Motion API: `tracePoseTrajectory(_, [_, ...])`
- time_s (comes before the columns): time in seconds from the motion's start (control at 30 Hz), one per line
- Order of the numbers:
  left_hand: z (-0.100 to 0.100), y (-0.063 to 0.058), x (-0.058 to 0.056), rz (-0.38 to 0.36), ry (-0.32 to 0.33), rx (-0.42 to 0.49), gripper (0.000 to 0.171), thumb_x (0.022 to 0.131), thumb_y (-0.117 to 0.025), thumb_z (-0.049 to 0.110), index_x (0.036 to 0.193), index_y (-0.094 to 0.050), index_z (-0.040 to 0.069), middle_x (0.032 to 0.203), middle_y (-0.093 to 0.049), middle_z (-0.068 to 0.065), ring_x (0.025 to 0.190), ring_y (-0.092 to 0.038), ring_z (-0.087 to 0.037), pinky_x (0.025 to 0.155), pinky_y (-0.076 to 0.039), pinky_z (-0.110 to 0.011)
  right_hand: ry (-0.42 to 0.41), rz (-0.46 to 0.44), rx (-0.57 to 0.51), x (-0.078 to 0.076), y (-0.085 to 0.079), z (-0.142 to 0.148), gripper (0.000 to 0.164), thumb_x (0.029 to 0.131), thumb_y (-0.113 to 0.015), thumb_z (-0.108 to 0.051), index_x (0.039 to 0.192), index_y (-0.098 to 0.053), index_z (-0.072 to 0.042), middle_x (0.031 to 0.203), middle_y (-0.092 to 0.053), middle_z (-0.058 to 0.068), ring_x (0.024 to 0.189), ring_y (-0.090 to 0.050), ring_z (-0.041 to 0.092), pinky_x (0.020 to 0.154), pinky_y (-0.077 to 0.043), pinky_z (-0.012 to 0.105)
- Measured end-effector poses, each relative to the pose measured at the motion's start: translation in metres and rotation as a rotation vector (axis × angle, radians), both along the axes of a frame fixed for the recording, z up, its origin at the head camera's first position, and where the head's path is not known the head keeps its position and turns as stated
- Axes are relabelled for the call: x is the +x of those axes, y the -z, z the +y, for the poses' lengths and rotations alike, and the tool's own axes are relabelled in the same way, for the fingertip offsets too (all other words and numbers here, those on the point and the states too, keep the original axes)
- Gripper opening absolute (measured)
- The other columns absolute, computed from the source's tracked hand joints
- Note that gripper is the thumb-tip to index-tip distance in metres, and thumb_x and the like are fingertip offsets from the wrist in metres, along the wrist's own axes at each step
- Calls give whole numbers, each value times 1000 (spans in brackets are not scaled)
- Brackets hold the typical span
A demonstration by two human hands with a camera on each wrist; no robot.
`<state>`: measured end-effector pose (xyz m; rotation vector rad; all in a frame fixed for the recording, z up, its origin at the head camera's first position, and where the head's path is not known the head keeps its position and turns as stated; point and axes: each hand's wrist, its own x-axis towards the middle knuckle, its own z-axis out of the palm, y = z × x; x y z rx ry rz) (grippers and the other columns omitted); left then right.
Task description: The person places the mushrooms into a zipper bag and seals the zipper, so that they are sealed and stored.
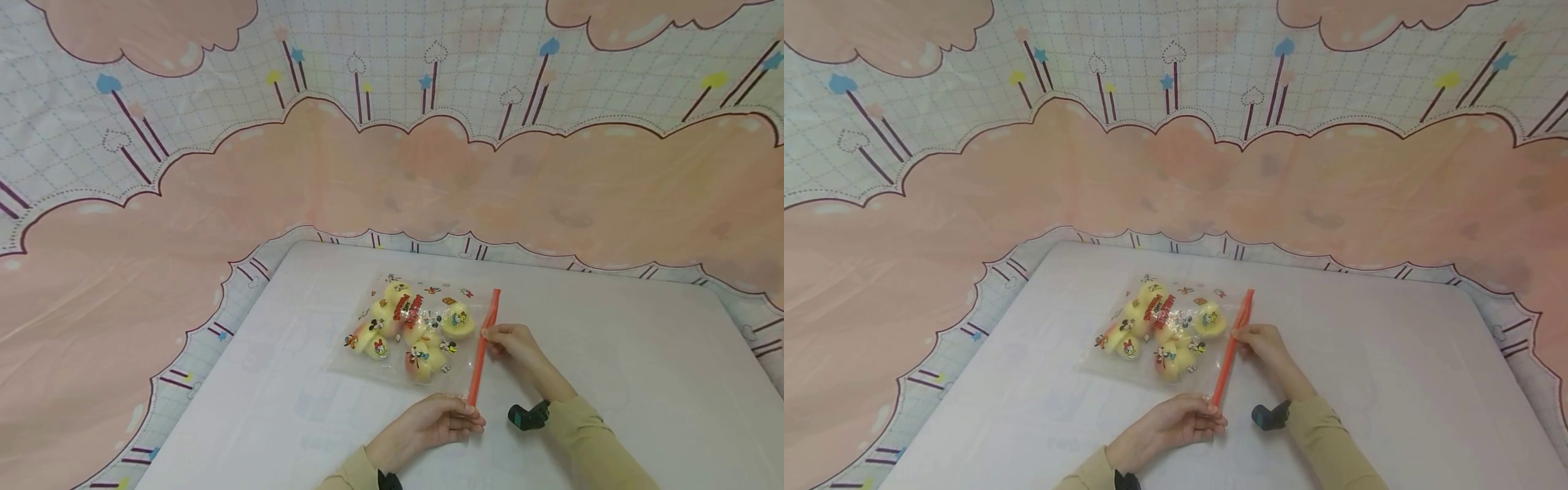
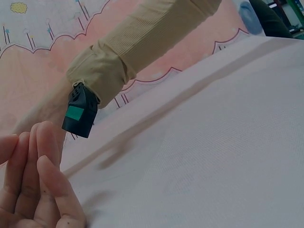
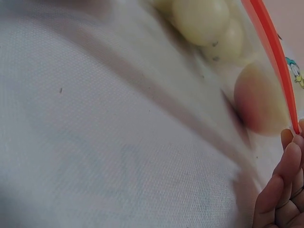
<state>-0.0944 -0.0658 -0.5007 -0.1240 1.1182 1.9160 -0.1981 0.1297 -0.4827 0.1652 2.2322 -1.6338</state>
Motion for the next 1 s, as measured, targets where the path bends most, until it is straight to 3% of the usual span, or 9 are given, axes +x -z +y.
tracePoseTrajectory(0.33, [-1, -1, 1, 1, 4, -6, 22, 92, -53, 11, 78, -68, 17, 78, -72, 4, 77, -68, -5, 70, -49, -18, 10, 9, -35, -3, 0, 1, 18, 89, -63, -15, 87, -69, 3, 59, -54, -9, 57, -52, 3, 57, -44, 20])
tracePoseTrajectory(0.67, [-2, -1, 0, -4, 19, 1, 21, 92, -53, 11, 79, -68, 16, 79, -72, 4, 78, -68, -5, 71, -49, -18, 2, 8, 2, -6, 1, 4, 26, 91, -62, -18, 92, -67, 8, 61, -54, -8, 58, -52, 5, 57, -46, 22])
tracePoseTrajectory(1.0, [-3, -1, 2, -19, 17, -2, 18, 92, -52, 10, 82, -67, 15, 80, -72, 4, 79, -68, -5, 71, -49, -18, 14, 14, 8, -10, 0, 7, 24, 91, -63, -19, 89, -69, 5, 58, -54, -10, 57, -52, 4, 57, -45, 21])
